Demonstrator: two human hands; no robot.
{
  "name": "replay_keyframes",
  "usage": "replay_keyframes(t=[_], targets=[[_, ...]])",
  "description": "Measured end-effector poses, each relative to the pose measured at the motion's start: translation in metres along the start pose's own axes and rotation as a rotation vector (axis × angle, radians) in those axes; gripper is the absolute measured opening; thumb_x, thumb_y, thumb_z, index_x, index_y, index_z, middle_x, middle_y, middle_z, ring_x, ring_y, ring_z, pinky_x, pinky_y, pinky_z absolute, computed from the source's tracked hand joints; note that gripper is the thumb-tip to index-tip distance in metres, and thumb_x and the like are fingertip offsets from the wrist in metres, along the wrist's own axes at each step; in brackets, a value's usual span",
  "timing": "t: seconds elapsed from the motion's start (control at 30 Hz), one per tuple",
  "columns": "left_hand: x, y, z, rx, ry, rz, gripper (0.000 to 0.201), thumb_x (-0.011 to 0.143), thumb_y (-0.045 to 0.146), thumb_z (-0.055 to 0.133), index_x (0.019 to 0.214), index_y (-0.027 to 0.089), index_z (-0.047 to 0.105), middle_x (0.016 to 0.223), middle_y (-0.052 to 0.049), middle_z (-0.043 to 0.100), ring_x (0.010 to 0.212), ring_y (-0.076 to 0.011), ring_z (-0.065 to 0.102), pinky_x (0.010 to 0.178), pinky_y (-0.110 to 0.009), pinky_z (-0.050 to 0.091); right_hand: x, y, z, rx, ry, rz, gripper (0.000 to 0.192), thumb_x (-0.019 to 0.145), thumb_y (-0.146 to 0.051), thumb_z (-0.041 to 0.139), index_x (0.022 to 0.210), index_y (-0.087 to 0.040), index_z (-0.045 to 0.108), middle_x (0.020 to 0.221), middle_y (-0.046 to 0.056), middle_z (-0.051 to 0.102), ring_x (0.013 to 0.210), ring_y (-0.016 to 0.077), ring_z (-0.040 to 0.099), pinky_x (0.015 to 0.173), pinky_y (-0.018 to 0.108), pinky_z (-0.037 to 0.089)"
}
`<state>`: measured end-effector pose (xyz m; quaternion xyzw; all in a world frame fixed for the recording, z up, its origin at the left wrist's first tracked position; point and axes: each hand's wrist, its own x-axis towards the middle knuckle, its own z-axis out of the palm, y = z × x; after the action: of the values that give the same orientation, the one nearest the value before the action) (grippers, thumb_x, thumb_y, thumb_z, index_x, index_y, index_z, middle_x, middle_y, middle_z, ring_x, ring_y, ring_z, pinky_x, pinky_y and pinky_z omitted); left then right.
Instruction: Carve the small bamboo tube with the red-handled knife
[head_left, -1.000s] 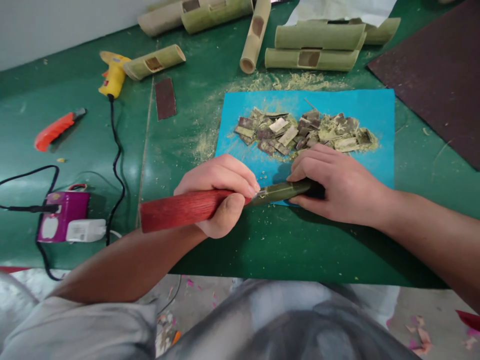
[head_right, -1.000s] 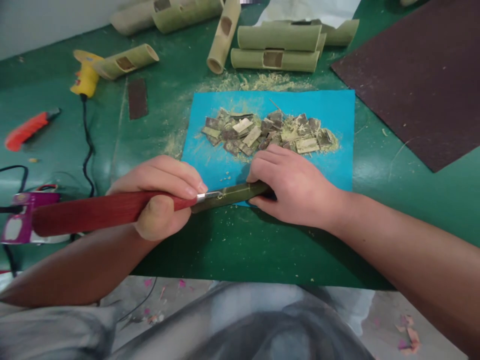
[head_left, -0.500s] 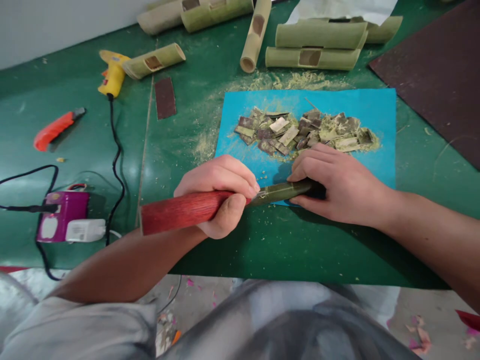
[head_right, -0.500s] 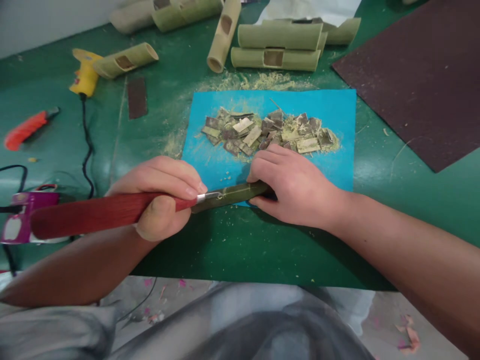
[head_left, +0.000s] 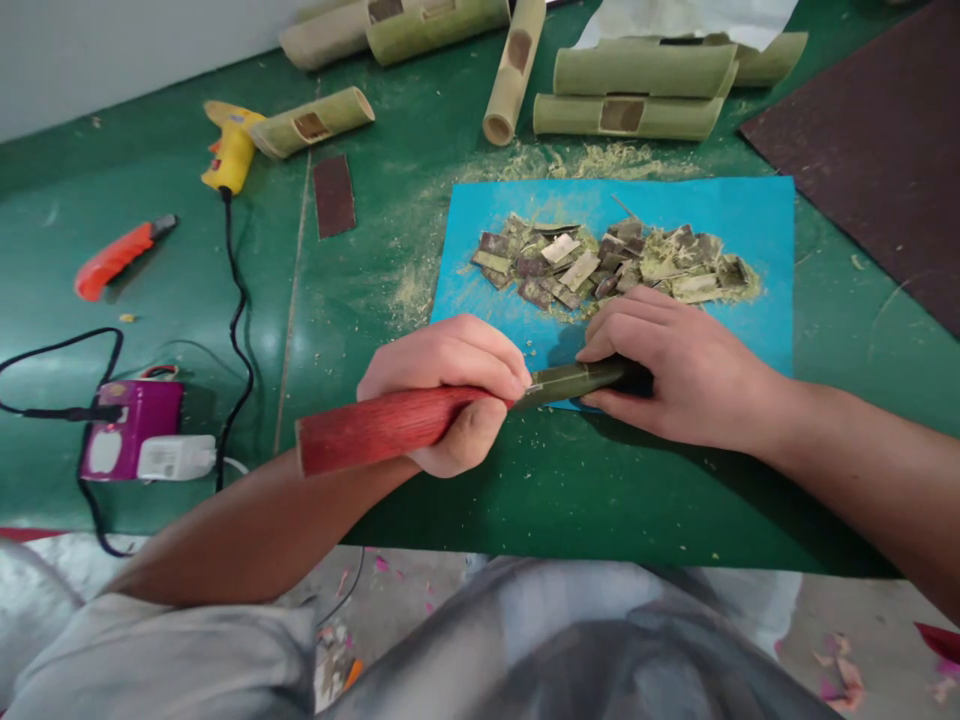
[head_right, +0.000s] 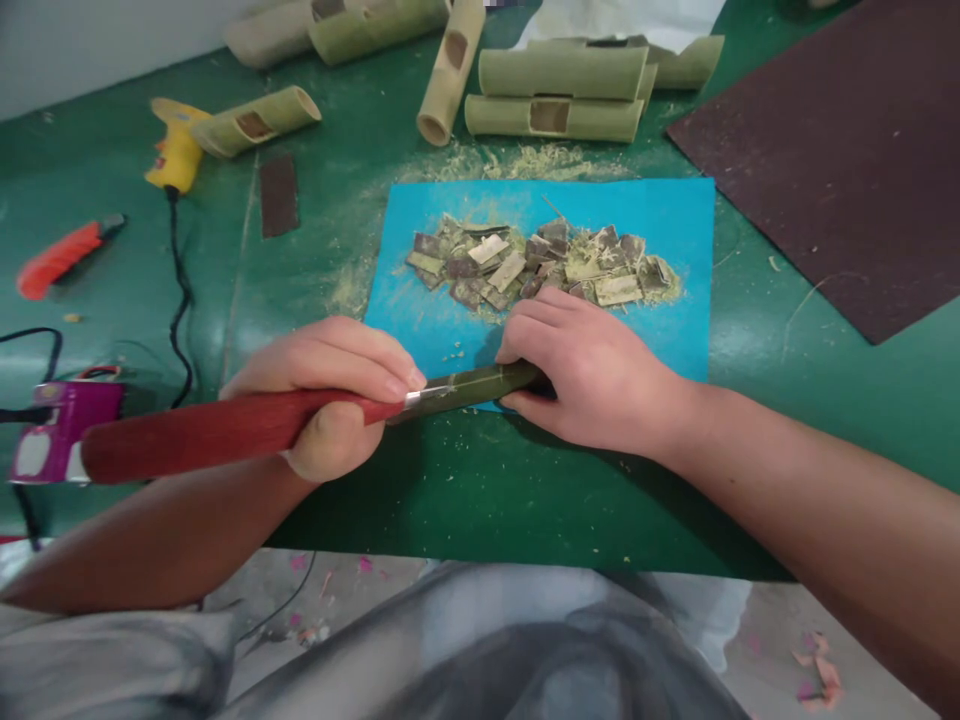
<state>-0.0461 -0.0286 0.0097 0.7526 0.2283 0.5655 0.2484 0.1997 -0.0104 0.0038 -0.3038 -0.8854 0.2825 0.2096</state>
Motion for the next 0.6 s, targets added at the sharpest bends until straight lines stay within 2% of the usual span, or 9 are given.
replay_keyframes(t=[0.07,0.3,0.47,0.6], targets=[[-0.003,-0.002,0.002,-0.005,0.029,-0.013,0.03,0.098,0.035,0.068,0.075,0.015,0.07,0.072,-0.002,0.075,0.063,-0.0089,0.073,0.06,-0.016,0.06,0.0,0.0,0.0,0.005,0.004,0.01,0.009,0.088,-0.027,0.067,0.092,-0.024,0.06,0.097,0.009,0.071,0.091,0.0274,0.06,0.08,0.041,0.045],[0.0,-0.002,0.002,0.035,0.01,-0.011,0.029,0.098,0.035,0.067,0.074,0.018,0.068,0.071,0.0,0.074,0.061,-0.0088,0.071,0.057,-0.017,0.059,0.001,-0.002,0.0,0.001,0.01,0.013,0.01,0.088,-0.028,0.068,0.091,-0.023,0.06,0.096,0.009,0.071,0.09,0.0272,0.059,0.08,0.041,0.045],[0.005,0.004,0.002,0.068,-0.016,0.0,0.025,0.095,0.024,0.066,0.071,0.017,0.064,0.068,0.0,0.072,0.058,-0.0074,0.069,0.056,-0.015,0.057,0.001,-0.002,0.0,0.006,0.006,0.009,0.009,0.088,-0.027,0.068,0.091,-0.024,0.06,0.095,0.008,0.07,0.088,0.026,0.058,0.079,0.041,0.045],[0.005,0.003,0.001,0.096,-0.005,0.023,0.026,0.094,0.024,0.067,0.069,0.019,0.061,0.063,0.003,0.07,0.053,-0.0078,0.067,0.05,-0.017,0.056,0.001,-0.001,0.0,-0.002,0.011,-0.003,0.009,0.088,-0.027,0.067,0.092,-0.024,0.06,0.095,0.008,0.07,0.088,0.0256,0.058,0.079,0.041,0.045]])
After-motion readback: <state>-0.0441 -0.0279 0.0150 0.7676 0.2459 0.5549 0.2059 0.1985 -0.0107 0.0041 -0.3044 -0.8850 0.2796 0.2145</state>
